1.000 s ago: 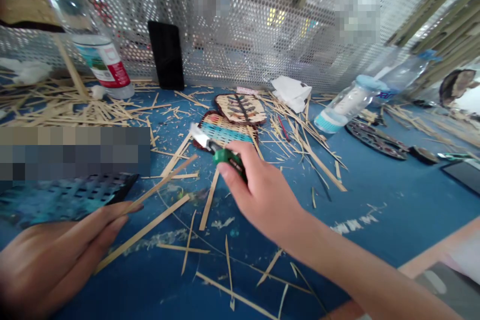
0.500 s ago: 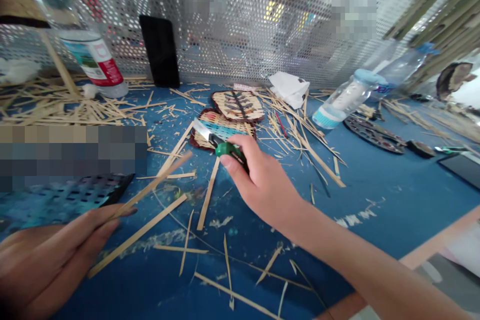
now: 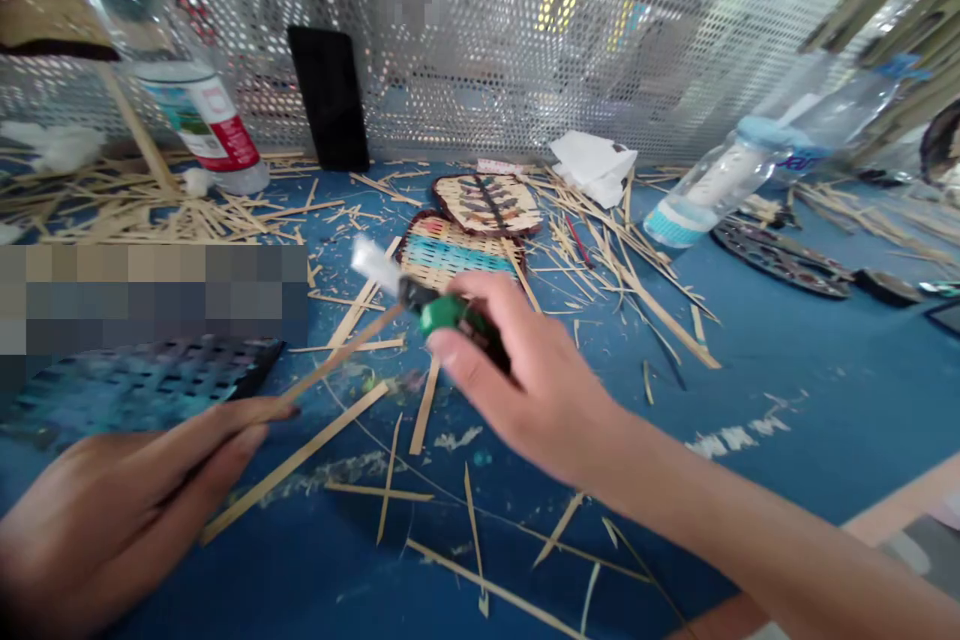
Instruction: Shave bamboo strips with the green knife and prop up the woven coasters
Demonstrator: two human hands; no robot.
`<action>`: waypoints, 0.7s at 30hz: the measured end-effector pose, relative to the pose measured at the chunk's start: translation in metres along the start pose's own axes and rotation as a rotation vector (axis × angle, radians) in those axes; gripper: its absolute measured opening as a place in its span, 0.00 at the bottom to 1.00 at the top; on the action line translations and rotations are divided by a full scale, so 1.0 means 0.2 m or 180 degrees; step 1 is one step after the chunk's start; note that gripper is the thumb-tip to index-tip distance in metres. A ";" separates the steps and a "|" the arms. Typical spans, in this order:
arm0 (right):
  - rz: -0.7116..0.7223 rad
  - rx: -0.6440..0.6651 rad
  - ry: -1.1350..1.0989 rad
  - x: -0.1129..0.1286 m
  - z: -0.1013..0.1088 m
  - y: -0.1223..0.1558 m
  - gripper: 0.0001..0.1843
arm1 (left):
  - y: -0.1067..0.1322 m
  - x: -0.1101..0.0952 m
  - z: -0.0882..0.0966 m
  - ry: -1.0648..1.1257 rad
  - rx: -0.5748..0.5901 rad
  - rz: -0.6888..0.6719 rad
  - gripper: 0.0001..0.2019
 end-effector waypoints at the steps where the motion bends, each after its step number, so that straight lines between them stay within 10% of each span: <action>1: -0.0054 0.0245 -0.0136 0.02 -0.04 0.01 0.24 | 0.00 -0.02 0.00 0.0086 -0.0009 -0.0170 0.12; 6: -0.0537 0.0878 -0.0412 0.02 -0.16 0.03 0.11 | -0.02 -0.03 0.02 0.0744 -0.0015 -0.0208 0.14; 15: -0.1131 0.0792 -0.2907 0.06 -0.20 0.11 0.12 | -0.06 0.11 0.03 0.4550 -0.0896 0.2291 0.23; 21: -0.1289 0.0934 -0.3691 0.16 -0.33 0.22 0.13 | -0.02 -0.03 0.01 0.4838 -0.0840 0.2390 0.17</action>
Point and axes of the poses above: each hand's wrist, its own y-axis away from the middle knuckle, its own z-axis out of the back of the hand, x = y × z, the point moved 7 cm from there along -y, towards the middle knuckle
